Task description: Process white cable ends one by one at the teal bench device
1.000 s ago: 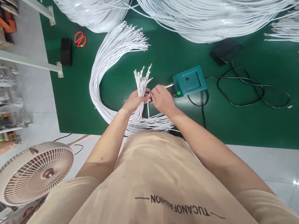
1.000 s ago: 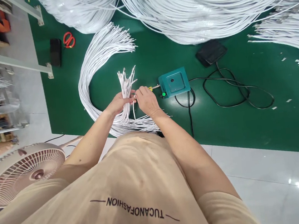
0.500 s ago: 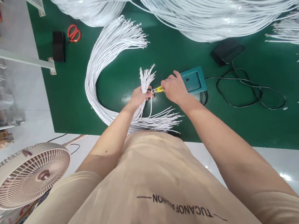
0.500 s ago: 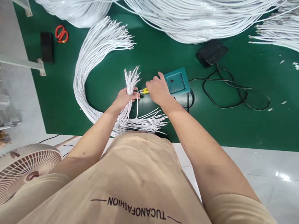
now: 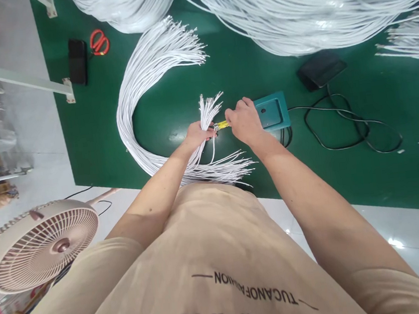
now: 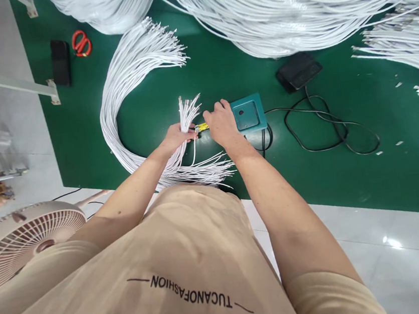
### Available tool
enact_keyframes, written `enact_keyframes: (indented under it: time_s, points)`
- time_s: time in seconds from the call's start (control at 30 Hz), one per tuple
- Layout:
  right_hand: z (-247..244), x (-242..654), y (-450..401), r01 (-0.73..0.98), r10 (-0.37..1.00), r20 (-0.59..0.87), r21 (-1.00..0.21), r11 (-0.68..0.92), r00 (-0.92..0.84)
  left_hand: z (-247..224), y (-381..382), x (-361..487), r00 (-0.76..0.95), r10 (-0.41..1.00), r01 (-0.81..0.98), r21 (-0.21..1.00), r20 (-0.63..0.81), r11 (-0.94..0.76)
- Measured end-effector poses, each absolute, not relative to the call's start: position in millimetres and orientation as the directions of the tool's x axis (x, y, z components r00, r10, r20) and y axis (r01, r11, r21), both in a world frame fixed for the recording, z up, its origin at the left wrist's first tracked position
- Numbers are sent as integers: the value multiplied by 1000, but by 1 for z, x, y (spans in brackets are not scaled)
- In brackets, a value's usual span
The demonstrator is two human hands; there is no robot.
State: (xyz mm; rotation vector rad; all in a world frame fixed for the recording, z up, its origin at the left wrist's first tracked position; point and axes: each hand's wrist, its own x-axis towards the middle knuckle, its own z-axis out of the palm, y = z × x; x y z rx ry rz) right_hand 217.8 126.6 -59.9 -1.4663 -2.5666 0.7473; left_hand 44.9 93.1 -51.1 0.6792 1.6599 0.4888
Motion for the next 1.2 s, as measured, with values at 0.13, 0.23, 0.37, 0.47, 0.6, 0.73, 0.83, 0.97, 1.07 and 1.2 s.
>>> enact_keyframes:
  time_s: [0.13,0.23,0.37,0.47,0.6,0.73,0.83,0.97,1.07,1.2]
  points:
    - [-60,217,127,780,835,-144,-470,414,-531,-53,93,43,-109,682,192,658,-723,728]
    - [-60,217,127,773,829,-145,-475,421,-541,-53,93,43,-108,686,210,658,-720,724]
    - [-56,222,120,755,838,-93,-496,429,-538,-53,94,43,-99,678,195,654,-728,731]
    - [-53,231,110,823,901,-33,-423,379,-432,-52,96,43,-87,664,182,644,-742,743]
    - [-55,243,101,908,960,-27,-333,255,-279,-53,96,41,-83,648,174,630,-757,757]
    - [-58,245,103,902,962,-14,-354,250,-272,-49,92,34,-76,670,148,656,-738,740]
    - [-51,233,97,864,944,46,-389,319,-328,-42,88,27,-50,721,113,713,-691,691]
    - [-36,200,67,560,678,85,-494,665,-730,-32,84,19,5,756,71,754,-655,653]
    - [-34,175,37,415,527,74,-527,741,-846,-28,82,16,48,754,52,755,-656,654]
    - [-49,160,11,580,686,-96,-624,523,-722,-23,82,13,69,734,44,737,-676,674]
